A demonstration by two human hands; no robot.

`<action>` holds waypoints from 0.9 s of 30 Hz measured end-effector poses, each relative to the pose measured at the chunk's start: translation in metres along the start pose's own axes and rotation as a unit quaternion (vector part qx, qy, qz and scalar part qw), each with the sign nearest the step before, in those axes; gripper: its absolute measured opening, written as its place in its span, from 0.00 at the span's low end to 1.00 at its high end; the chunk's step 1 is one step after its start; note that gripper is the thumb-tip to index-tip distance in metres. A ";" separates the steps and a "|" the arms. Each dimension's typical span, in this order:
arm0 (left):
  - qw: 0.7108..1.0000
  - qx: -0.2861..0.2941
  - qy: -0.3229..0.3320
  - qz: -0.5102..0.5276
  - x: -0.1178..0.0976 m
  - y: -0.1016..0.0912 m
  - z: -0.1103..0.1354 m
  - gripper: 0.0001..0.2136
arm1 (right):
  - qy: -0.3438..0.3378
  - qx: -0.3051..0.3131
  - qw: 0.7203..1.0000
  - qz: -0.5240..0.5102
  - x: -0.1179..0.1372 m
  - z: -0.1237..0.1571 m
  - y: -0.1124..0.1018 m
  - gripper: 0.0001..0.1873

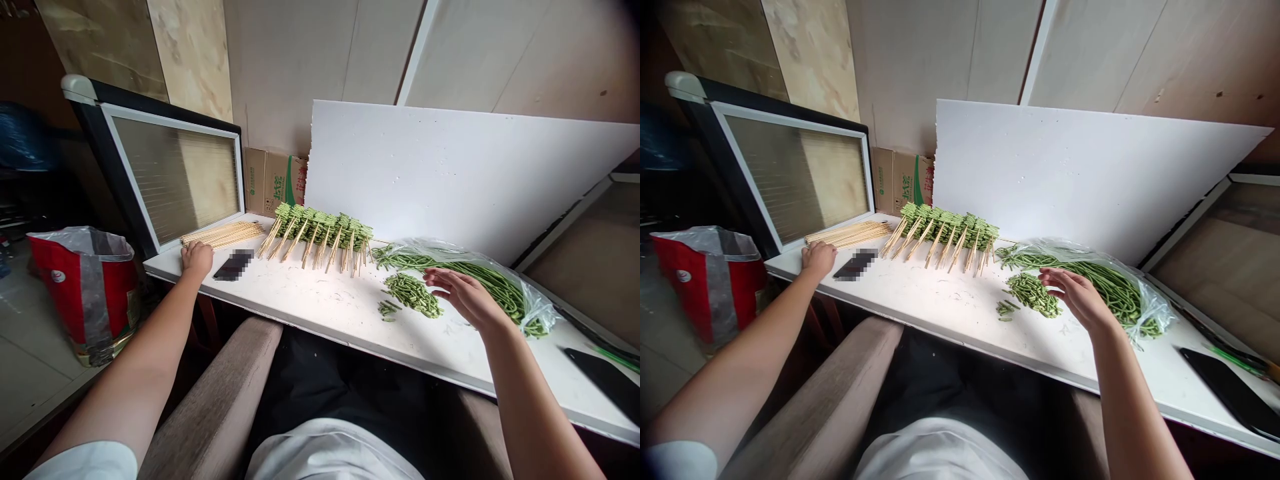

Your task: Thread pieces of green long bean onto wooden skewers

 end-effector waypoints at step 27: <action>0.996 -0.048 -0.040 0.057 0.004 -0.015 0.012 0.15 | 0.013 0.023 0.999 -0.020 0.001 0.002 0.009 0.20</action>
Point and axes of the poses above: each hand's wrist, its own z-axis away from the middle knuckle, its own y-axis out of the palm, x = y × z, the point moved 5 cm from there along -z, towards the middle knuckle, and after that the axes turned 8 degrees about -y, right-handed, at the moved point
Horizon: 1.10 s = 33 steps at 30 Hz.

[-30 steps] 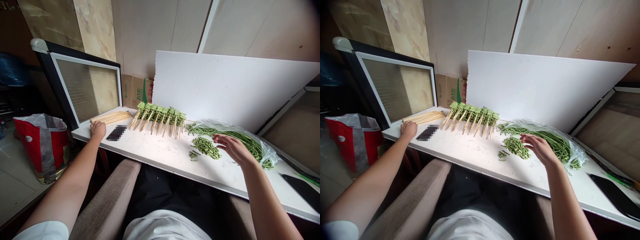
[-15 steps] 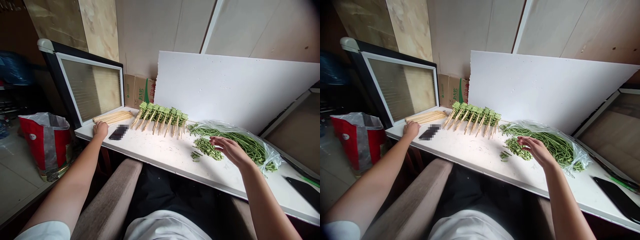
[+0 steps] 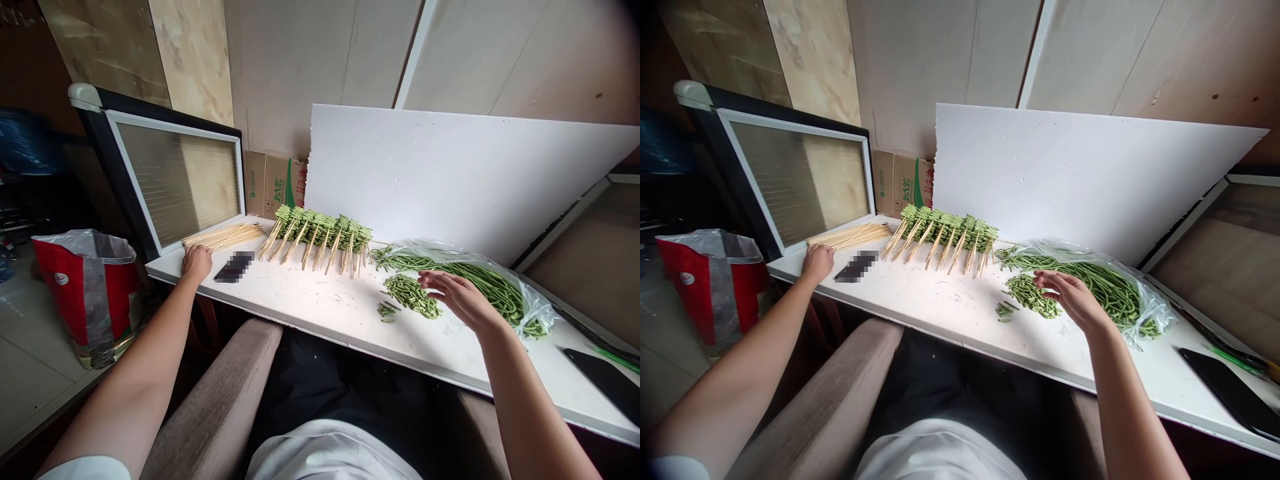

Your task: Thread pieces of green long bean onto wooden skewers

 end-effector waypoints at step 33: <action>0.834 0.336 0.352 0.258 -0.341 -0.041 0.242 0.17 | -0.172 0.027 0.984 -0.027 0.055 0.027 0.093 0.27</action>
Point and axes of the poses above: each hand's wrist, its own z-axis away from the middle knuckle, its own y-axis out of the palm, x = y × z, the point moved 5 cm from there along -z, towards the middle knuckle, and after that the axes turned 8 degrees about -y, right-handed, at the moved point
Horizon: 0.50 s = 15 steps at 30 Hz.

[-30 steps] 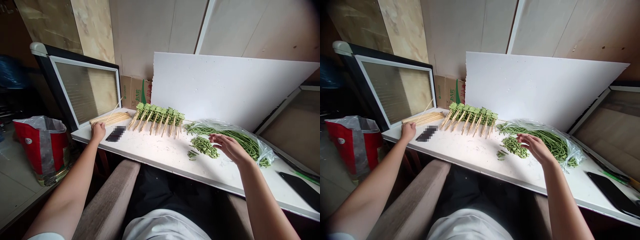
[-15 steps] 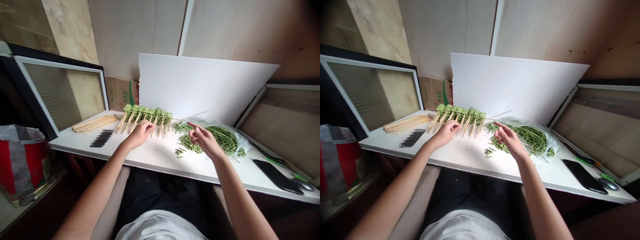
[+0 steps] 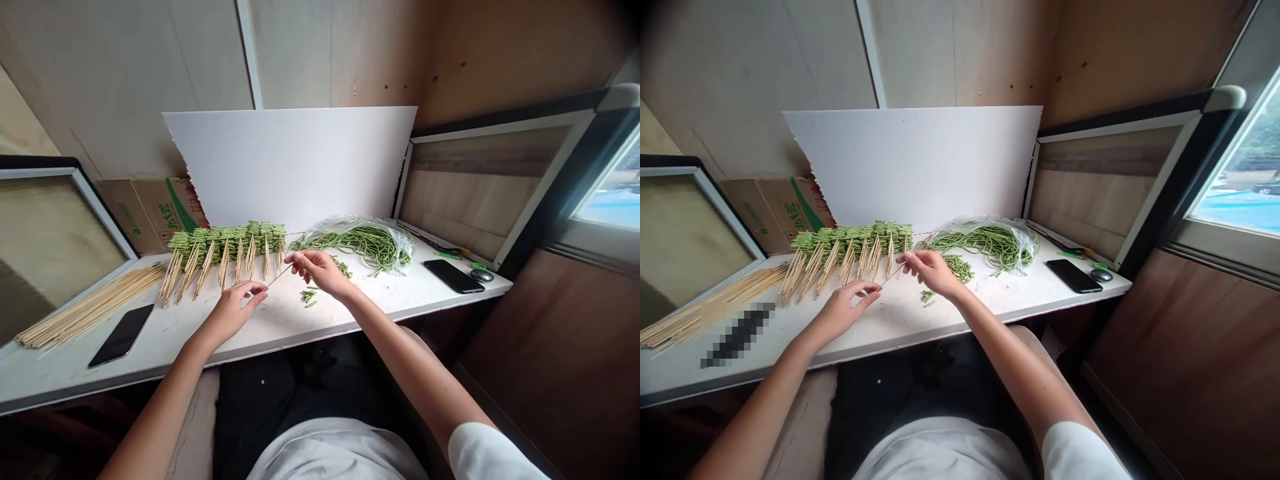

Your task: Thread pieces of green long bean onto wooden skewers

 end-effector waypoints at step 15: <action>0.997 0.006 -0.053 0.061 -0.005 0.005 0.002 0.16 | 0.029 0.110 0.993 0.013 -0.026 0.003 0.009 0.28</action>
Point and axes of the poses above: each hand's wrist, its own z-axis away from the middle knuckle, its own y-axis out of the palm, x = y × z, the point moved 5 cm from there along -z, towards the middle knuckle, and after that the axes turned 8 degrees about -y, right-handed, at the moved point
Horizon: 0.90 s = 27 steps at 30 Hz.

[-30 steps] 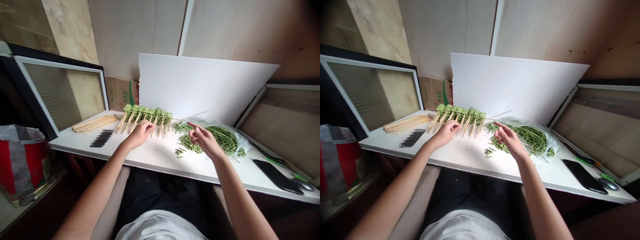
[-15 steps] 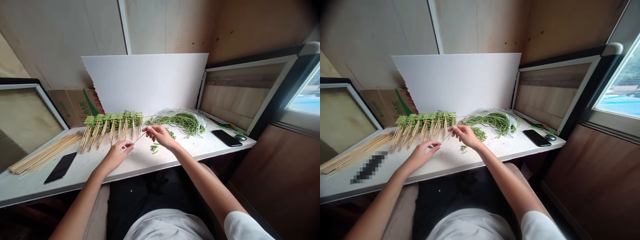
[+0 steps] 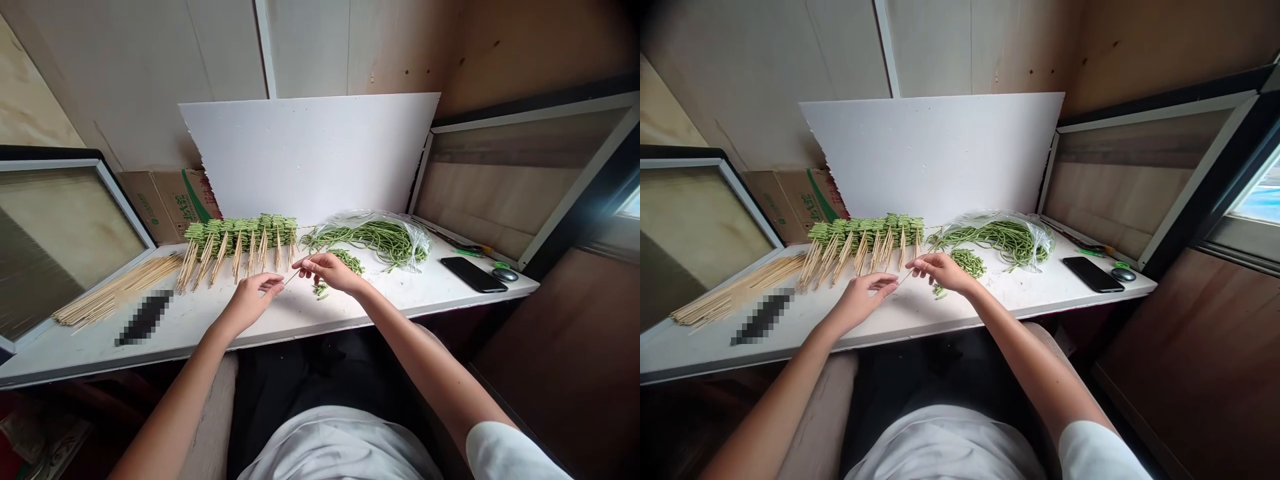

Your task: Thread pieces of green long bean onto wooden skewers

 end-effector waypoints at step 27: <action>0.998 -0.056 0.018 0.015 0.002 -0.030 0.000 0.12 | 0.157 0.029 0.866 0.473 -0.062 0.019 -0.047 0.07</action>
Point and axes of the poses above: each hand's wrist, its own z-axis away from the middle knuckle, its own y-axis out of the palm, x = y × z, the point moved 5 cm from there along -z, towards the middle knuckle, and after that the axes turned 8 degrees about -y, right-handed, at the moved point
